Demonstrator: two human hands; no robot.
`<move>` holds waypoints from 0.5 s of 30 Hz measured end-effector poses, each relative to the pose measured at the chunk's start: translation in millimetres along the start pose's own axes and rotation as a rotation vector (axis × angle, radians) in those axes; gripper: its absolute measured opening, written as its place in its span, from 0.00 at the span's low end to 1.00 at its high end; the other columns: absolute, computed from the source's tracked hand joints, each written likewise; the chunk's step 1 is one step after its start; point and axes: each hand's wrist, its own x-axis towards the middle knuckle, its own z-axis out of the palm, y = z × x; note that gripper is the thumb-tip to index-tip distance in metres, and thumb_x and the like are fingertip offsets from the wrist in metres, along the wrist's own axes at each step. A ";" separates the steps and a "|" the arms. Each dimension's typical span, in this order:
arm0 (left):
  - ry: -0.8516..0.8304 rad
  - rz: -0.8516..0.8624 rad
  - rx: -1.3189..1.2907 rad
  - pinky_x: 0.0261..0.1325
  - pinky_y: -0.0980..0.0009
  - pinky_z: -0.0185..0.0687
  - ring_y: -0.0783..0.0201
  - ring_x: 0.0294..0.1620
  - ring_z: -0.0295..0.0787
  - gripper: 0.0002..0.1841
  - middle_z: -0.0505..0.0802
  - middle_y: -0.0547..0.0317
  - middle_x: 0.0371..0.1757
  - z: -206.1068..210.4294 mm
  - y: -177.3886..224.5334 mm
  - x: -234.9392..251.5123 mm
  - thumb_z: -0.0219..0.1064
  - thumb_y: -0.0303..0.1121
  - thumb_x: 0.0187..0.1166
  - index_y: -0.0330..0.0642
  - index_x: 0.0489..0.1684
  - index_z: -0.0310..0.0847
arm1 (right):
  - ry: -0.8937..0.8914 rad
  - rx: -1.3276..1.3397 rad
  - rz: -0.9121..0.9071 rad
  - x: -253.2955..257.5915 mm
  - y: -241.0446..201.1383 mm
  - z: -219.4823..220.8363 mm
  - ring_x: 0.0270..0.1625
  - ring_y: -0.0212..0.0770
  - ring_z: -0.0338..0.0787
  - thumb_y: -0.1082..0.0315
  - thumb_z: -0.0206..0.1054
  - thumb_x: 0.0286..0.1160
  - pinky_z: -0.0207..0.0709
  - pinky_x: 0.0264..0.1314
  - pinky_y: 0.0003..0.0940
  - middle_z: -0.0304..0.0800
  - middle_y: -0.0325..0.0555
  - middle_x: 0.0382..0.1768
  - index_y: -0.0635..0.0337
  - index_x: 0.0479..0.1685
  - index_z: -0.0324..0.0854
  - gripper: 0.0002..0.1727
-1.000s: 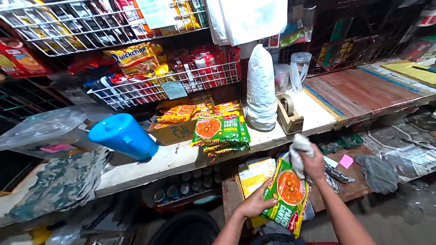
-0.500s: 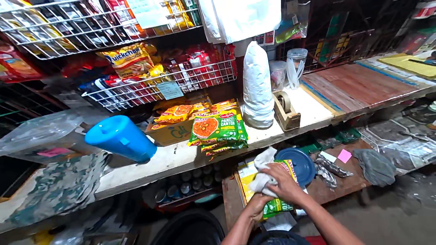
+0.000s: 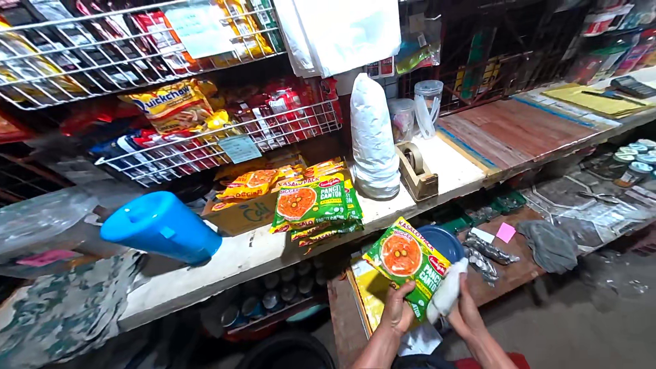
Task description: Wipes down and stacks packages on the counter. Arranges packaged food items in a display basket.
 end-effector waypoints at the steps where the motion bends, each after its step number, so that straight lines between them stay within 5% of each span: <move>1: -0.019 0.012 0.034 0.52 0.61 0.90 0.61 0.46 0.93 0.19 0.92 0.52 0.46 -1.6 -4.2 0.0 0.57 0.14 0.74 0.37 0.62 0.67 | 0.006 -0.065 -0.057 4.4 3.3 5.9 0.48 0.34 0.94 0.56 0.51 0.90 0.91 0.53 0.34 0.93 0.43 0.47 0.59 0.67 0.71 0.19; 4: -0.047 0.016 0.082 0.53 0.63 0.90 0.62 0.44 0.93 0.16 0.94 0.53 0.43 -6.9 -6.3 -3.5 0.60 0.12 0.70 0.35 0.54 0.74 | 0.113 -0.218 -0.188 19.4 -11.1 20.2 0.41 0.31 0.93 0.68 0.54 0.89 0.90 0.47 0.30 0.92 0.43 0.41 0.64 0.64 0.72 0.13; 7: -0.044 0.019 0.087 0.52 0.63 0.91 0.63 0.43 0.94 0.16 0.95 0.53 0.41 -22.2 0.3 -9.6 0.61 0.11 0.66 0.35 0.51 0.76 | 0.157 -0.252 -0.298 35.2 -37.9 17.5 0.36 0.29 0.92 0.68 0.53 0.90 0.90 0.41 0.28 0.91 0.39 0.36 0.63 0.60 0.73 0.11; 12: 0.072 0.073 -0.011 0.50 0.62 0.92 0.62 0.43 0.94 0.17 0.95 0.54 0.41 -60.0 10.4 -26.4 0.59 0.11 0.67 0.37 0.51 0.75 | 0.001 -0.633 -0.305 43.2 -42.8 14.1 0.45 0.32 0.91 0.70 0.64 0.77 0.89 0.51 0.31 0.89 0.48 0.48 0.71 0.72 0.68 0.25; 15: 0.103 0.139 -0.066 0.51 0.60 0.92 0.60 0.44 0.95 0.19 0.95 0.52 0.43 -77.6 16.3 -38.6 0.59 0.12 0.64 0.36 0.54 0.75 | -0.203 -1.014 -0.178 56.9 -19.4 16.0 0.62 0.46 0.88 0.61 0.69 0.72 0.82 0.68 0.45 0.84 0.62 0.65 0.69 0.82 0.63 0.38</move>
